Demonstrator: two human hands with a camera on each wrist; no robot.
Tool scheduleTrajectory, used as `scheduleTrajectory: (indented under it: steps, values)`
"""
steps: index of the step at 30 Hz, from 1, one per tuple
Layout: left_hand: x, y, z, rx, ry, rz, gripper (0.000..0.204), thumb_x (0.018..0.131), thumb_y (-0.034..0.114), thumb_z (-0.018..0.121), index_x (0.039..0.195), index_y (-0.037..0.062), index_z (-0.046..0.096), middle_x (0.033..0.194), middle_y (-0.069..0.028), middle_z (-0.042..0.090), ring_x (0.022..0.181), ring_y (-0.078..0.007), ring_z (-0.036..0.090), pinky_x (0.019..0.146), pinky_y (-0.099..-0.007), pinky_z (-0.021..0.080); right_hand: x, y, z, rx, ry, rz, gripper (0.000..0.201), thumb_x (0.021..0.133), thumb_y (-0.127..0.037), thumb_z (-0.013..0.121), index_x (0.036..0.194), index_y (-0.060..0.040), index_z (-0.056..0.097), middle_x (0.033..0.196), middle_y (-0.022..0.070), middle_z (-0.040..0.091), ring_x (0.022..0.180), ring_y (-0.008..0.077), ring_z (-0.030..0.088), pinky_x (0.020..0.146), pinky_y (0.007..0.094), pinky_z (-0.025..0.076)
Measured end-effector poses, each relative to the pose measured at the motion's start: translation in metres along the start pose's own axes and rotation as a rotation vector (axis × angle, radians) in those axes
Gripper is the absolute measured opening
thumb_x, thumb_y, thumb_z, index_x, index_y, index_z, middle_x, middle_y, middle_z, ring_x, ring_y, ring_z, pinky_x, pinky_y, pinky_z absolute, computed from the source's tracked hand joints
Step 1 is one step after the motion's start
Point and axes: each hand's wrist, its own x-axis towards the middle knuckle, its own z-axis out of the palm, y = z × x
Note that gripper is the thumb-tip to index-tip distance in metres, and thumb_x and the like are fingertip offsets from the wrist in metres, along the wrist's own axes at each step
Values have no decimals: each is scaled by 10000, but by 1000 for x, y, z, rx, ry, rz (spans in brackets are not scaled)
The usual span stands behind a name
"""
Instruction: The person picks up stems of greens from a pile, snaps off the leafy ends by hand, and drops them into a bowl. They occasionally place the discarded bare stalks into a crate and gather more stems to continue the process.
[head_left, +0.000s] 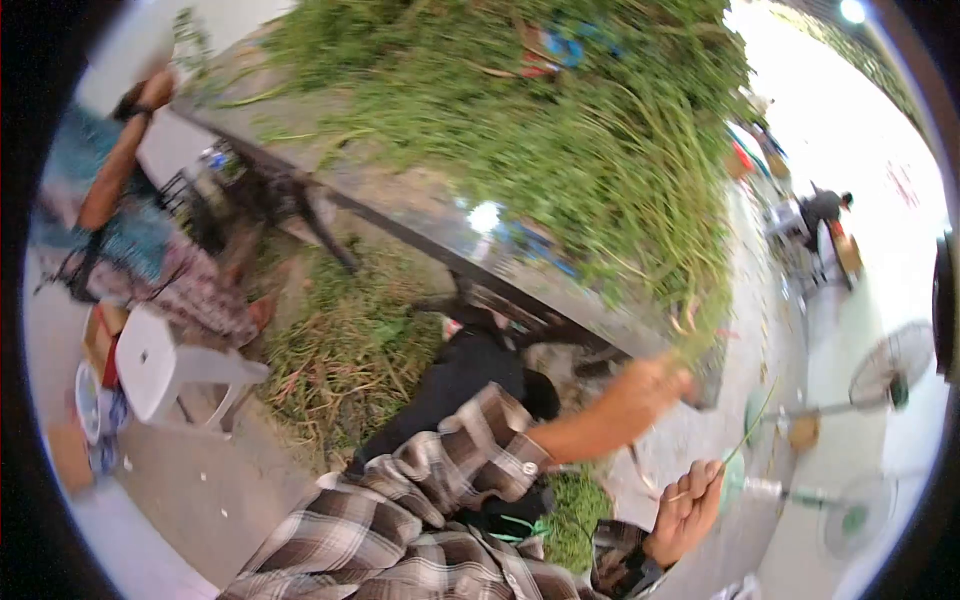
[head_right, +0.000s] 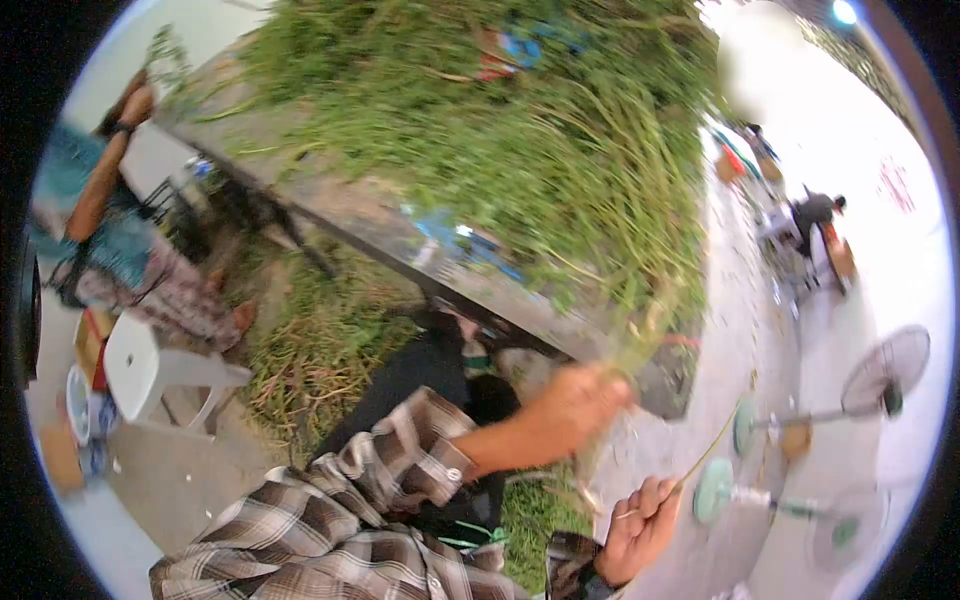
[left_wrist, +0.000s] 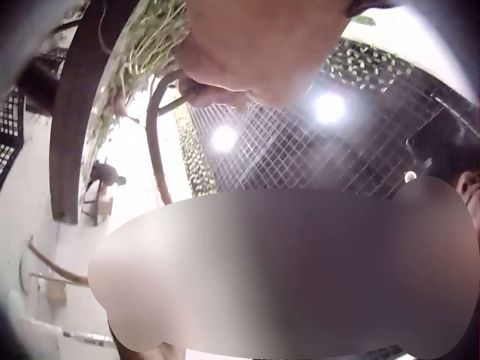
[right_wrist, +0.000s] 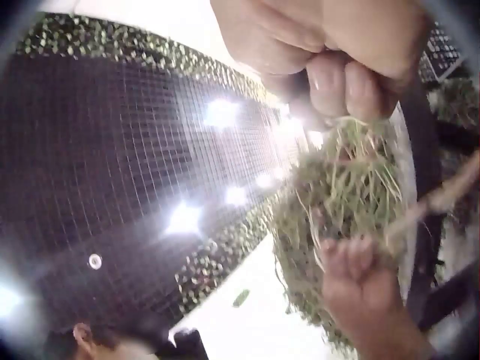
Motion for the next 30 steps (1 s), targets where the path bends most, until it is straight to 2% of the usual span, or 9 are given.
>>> scheduleTrajectory:
  steps: [2, 4, 6, 8, 15, 17, 28, 29, 30]
  values:
    - [11, 9, -22, 285, 112, -8, 268, 920, 272, 478, 786, 57, 566, 610, 21, 490, 526, -68, 421, 494, -235, 361, 0, 20, -40, 1319, 177, 508, 188, 907, -170, 495, 1011, -16, 464, 696, -15, 399, 491, 63, 315, 430, 214, 296]
    - [16, 33, -31, -175, 229, -86, 263, 924, 290, 488, 784, 73, 539, 588, 21, 473, 506, -85, 421, 487, -224, 343, -16, 36, -68, 1196, 278, 495, 163, 915, -192, 492, 957, -37, 465, 682, -22, 381, 490, 52, 298, 424, 211, 281]
    - [17, 37, -35, -361, -26, -23, 273, 943, 289, 449, 822, 59, 533, 611, 12, 487, 553, -98, 457, 548, -234, 370, -20, 32, -78, 1101, 345, 492, 158, 923, -213, 489, 903, -58, 467, 669, -30, 364, 489, 41, 280, 417, 208, 267]
    - [15, 25, -25, -320, -51, -64, 269, 950, 277, 433, 834, 56, 533, 644, 4, 502, 605, -103, 479, 605, -244, 383, -16, 11, -50, 1017, 420, 627, 151, 916, -208, 496, 877, -64, 478, 647, -29, 358, 486, 48, 291, 416, 201, 260]
    - [13, 9, -11, -203, -115, -156, 257, 958, 258, 413, 864, 56, 540, 809, -30, 546, 812, -138, 517, 788, -279, 384, 20, -28, 15, 501, -72, 601, 240, 856, -155, 549, 1052, -16, 544, 651, -28, 455, 523, 52, 383, 461, 187, 297]
    - [13, 2, -13, -189, -126, -151, 252, 957, 251, 411, 861, 55, 537, 817, -31, 547, 819, -143, 515, 791, -280, 382, 34, -30, 34, 99, -216, 354, 318, 820, -114, 580, 1117, -9, 532, 683, -13, 501, 602, 78, 472, 556, 215, 391]
    - [6, 11, -12, 142, -122, -184, 237, 934, 255, 480, 825, 65, 569, 776, 35, 530, 735, -54, 436, 689, -209, 351, 39, -16, 76, 397, -397, 359, 241, 794, -41, 604, 1022, 20, 551, 844, 103, 604, 771, 121, 542, 720, 276, 446]
    - [7, 10, -11, 174, -127, -141, 244, 931, 282, 488, 833, 78, 579, 681, 65, 451, 569, -6, 352, 526, -178, 293, 36, -11, 79, 383, -381, 362, 220, 797, -39, 600, 1005, 23, 562, 831, 95, 606, 763, 120, 541, 714, 273, 447]
    - [7, 10, -11, 174, -125, -138, 244, 931, 282, 488, 833, 78, 579, 681, 65, 451, 569, -6, 352, 526, -178, 293, 35, -10, 81, 373, -368, 365, 199, 800, -38, 597, 987, 26, 572, 817, 87, 608, 755, 120, 541, 707, 269, 447]
